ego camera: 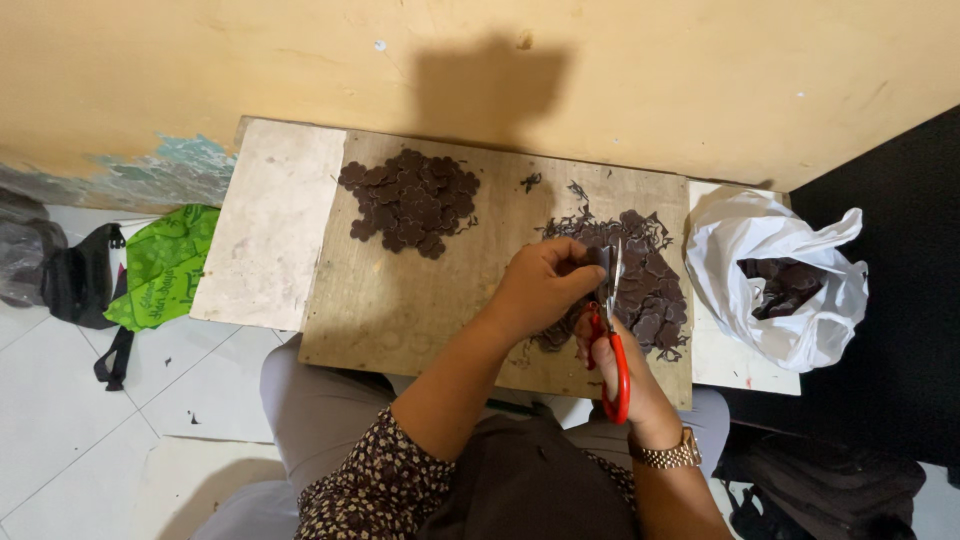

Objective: The person sits on the floor and uses red-handled scissors to cut dark brown material into small flower-like shapes. The finished shapes are placed in a pile on the left side of the table, while trimmings accumulate on the right.

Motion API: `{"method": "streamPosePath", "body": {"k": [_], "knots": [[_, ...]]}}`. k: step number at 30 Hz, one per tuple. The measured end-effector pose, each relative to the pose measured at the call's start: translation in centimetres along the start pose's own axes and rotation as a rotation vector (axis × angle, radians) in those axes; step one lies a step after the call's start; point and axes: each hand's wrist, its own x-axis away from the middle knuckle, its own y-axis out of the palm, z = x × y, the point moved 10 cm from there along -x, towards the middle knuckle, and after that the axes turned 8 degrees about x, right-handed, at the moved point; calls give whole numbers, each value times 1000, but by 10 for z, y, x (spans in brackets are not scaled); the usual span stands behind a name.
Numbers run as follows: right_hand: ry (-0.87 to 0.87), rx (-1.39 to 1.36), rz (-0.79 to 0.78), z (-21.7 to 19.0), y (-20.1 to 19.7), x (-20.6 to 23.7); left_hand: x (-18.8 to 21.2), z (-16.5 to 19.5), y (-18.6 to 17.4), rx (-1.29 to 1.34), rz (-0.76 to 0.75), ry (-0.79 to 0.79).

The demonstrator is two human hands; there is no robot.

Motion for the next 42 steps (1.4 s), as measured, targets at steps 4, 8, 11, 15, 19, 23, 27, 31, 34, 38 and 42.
{"method": "streamPosePath", "body": {"k": [4, 8, 11, 15, 19, 23, 27, 31, 34, 38, 42], "knots": [[15, 61, -4, 3, -2, 3, -2, -1, 3, 102, -26, 32], [-16, 27, -11, -2, -1, 5, -1, -5, 9, 134, -99, -22], [-38, 39, -3, -8, -1, 7, 1, -3, 16, 198, -162, -51], [-56, 29, 7, -16, -1, 7, 10, -12, 27, 260, -256, -220], [-81, 35, -35, -25, 0, 5, 10, -7, 25, 288, -210, -181], [-68, 40, -30, -29, -1, 5, 6, -3, 19, 187, -154, -103], [-69, 25, -17, -29, 0, 6, 5, -7, 17, 129, -158, -104], [-57, 7, 9, -25, -1, 6, 3, -7, 22, 206, -184, -94], [-99, 55, 18, -29, -2, 5, 6, -6, 29, 326, -227, -94], [-68, 50, 31, -28, -1, 7, 10, -11, 29, 308, -227, -181], [-81, 47, 12, -28, -1, 6, 11, -11, 32, 354, -239, -204]]}}
